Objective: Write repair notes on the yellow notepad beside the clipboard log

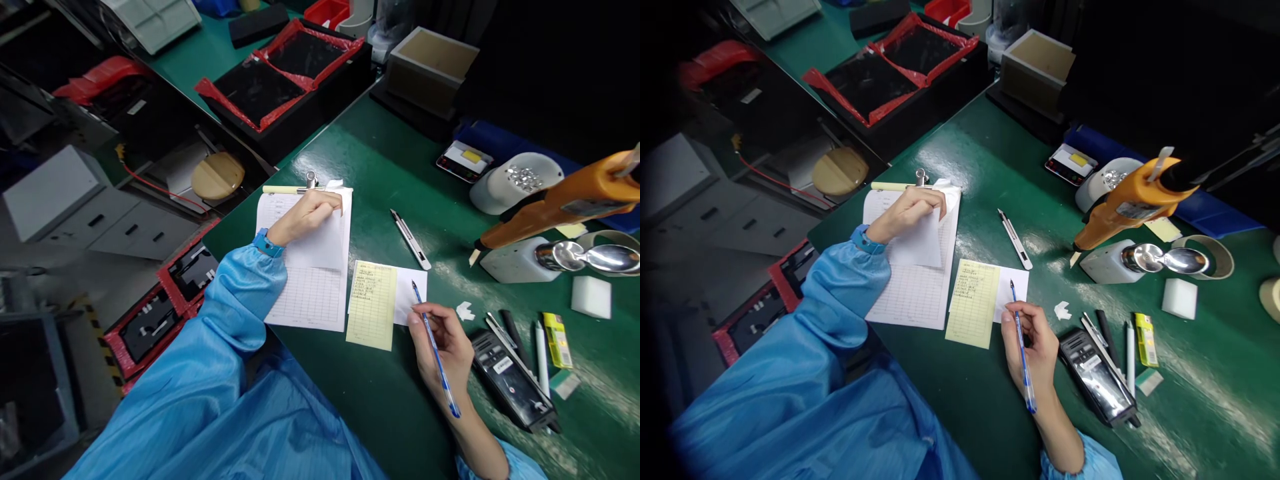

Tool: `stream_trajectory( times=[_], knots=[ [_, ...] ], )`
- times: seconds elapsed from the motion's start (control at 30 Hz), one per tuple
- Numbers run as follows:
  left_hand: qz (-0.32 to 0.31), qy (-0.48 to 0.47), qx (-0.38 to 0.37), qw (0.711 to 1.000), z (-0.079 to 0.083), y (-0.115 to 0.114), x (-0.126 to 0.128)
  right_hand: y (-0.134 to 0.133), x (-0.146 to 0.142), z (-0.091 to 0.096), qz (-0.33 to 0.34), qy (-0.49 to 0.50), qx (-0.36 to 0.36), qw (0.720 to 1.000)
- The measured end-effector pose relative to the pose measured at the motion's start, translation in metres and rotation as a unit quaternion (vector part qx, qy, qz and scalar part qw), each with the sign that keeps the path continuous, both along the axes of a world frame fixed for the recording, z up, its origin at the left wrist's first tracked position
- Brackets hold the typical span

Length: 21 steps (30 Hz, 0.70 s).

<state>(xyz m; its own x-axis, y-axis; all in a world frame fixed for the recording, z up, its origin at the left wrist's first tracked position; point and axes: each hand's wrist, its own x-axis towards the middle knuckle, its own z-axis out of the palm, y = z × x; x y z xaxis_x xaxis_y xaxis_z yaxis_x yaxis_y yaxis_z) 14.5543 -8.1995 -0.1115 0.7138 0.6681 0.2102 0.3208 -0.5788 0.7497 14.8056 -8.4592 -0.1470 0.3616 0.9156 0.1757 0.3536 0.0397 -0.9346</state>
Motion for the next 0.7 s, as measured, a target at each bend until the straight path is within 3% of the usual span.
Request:
stream_trajectory(
  times=[0.7],
  knots=[
    [0.0,0.004,0.002,1.0,-0.0001,-0.0004,0.0004,0.0022,-0.0008,0.0009,0.02,-0.001,0.03,0.999]
  ],
)
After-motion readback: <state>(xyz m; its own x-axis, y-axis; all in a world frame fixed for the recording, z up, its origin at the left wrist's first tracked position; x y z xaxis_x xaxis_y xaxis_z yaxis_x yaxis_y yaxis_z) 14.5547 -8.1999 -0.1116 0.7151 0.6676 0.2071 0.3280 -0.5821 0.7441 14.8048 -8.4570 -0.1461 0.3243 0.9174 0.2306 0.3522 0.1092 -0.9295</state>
